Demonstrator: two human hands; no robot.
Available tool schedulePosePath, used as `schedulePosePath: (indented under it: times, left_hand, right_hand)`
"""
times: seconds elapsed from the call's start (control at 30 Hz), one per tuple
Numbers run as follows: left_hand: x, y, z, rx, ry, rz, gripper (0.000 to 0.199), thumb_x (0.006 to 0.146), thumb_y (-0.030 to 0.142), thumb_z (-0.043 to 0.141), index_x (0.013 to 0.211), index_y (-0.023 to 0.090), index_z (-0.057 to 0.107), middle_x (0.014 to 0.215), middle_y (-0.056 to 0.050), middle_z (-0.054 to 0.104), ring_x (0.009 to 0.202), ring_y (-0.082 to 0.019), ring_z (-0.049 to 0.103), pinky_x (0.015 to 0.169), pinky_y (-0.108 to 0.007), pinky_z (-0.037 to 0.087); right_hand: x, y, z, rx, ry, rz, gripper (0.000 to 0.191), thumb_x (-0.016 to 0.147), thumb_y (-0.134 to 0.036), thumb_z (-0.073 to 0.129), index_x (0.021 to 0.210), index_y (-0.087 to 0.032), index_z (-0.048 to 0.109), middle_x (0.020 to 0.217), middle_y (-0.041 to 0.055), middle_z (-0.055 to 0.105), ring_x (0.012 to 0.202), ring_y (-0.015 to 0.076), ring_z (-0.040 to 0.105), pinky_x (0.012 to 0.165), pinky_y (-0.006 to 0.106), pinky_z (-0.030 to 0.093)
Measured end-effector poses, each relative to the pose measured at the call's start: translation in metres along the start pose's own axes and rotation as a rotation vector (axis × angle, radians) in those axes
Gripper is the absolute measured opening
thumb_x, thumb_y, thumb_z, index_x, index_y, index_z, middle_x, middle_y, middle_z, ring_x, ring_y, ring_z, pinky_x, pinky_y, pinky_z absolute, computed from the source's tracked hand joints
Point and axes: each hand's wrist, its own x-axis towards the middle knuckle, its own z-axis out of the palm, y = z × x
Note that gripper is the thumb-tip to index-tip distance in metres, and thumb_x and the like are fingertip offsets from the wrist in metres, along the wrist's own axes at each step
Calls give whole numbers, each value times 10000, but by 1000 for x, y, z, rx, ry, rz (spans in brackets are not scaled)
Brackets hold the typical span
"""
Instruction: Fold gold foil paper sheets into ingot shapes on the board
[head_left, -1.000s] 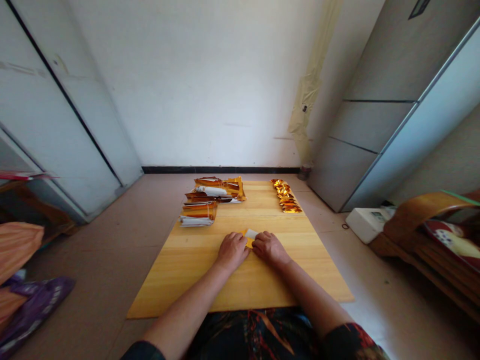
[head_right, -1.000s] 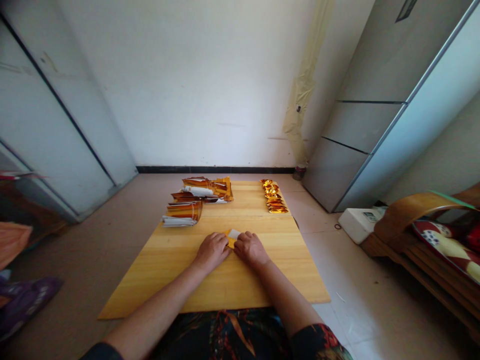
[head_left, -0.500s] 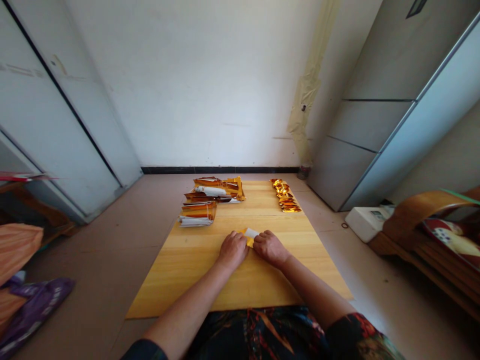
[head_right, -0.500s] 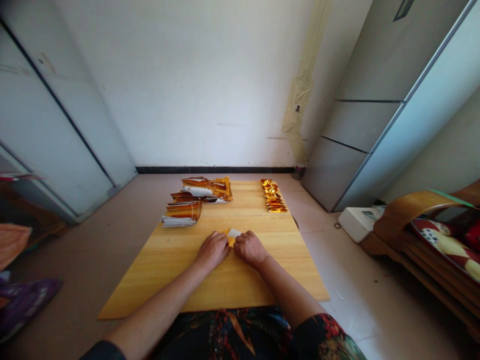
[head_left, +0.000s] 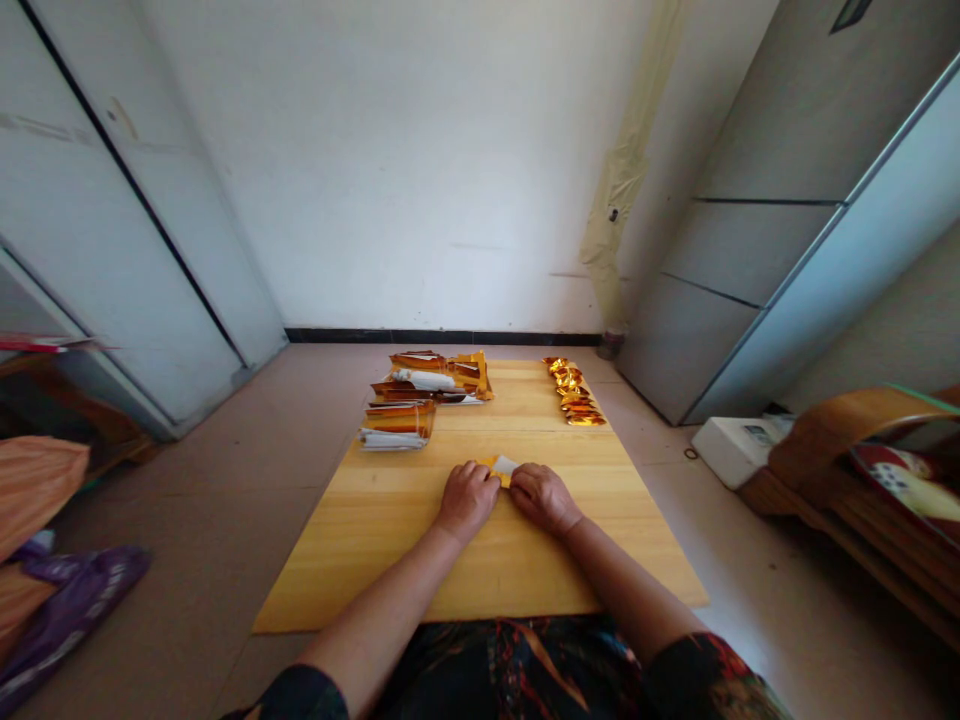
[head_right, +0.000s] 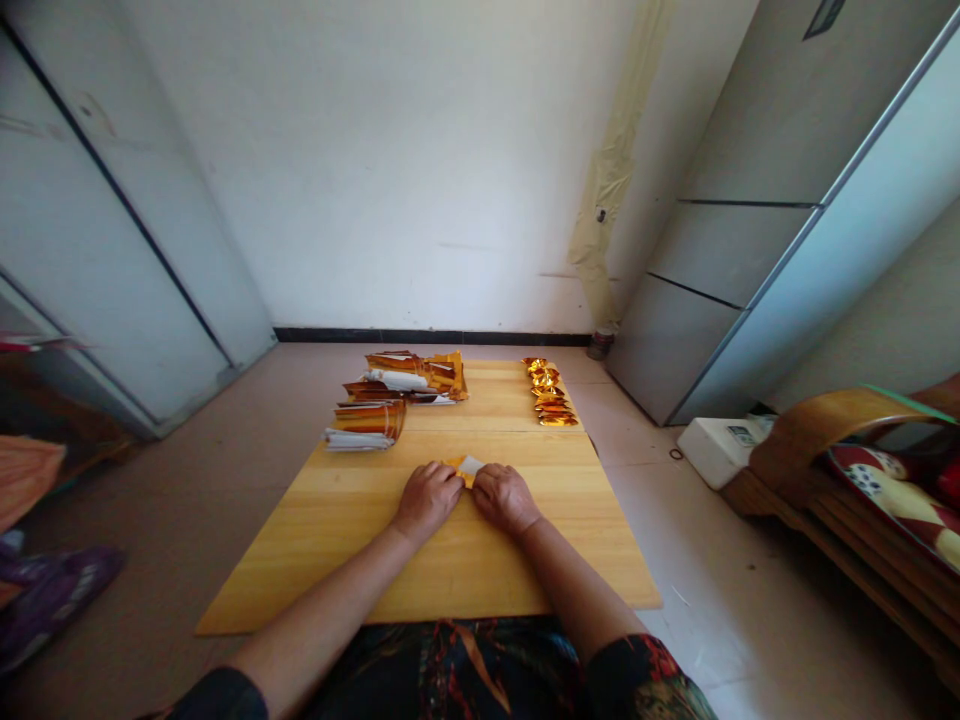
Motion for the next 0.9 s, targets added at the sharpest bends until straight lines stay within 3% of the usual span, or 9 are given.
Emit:
schedulePosePath:
  times: [0.13, 0.3, 0.57, 0.9]
  left_hand:
    - [1, 2, 0, 44, 50, 16, 155, 862, 235, 524, 757, 201, 633, 772, -46, 617, 809, -189, 519, 682, -318, 343]
    - [-7, 7, -1, 76, 86, -10, 176, 865, 222, 509, 742, 192, 632, 752, -55, 605, 778, -183, 512, 670, -314, 325]
    - [-23, 9, -4, 56, 97, -32, 168, 848, 191, 526, 713, 184, 626, 752, -62, 586, 774, -192, 500, 651, -311, 349]
    - [-15, 2, 4, -220, 122, -14, 212, 816, 89, 511, 635, 170, 586, 747, -43, 565, 797, -170, 494, 714, -279, 404]
  right_hand:
    - [-2, 10, 1, 128, 65, 12, 168, 802, -252, 586, 947, -186, 638, 928, 68, 636, 847, 171, 566, 751, 274, 429]
    - [-1, 18, 5, 179, 70, 43, 101, 783, -194, 598, 788, -214, 697, 948, 59, 633, 853, 161, 580, 771, 274, 452]
    - [1, 12, 5, 187, 8, 96, 83, 784, -213, 631, 774, -231, 712, 921, 40, 657, 858, 169, 562, 796, 296, 420]
    - [3, 11, 4, 265, 30, 164, 70, 784, -212, 623, 746, -199, 680, 896, 46, 649, 846, 160, 562, 793, 282, 414]
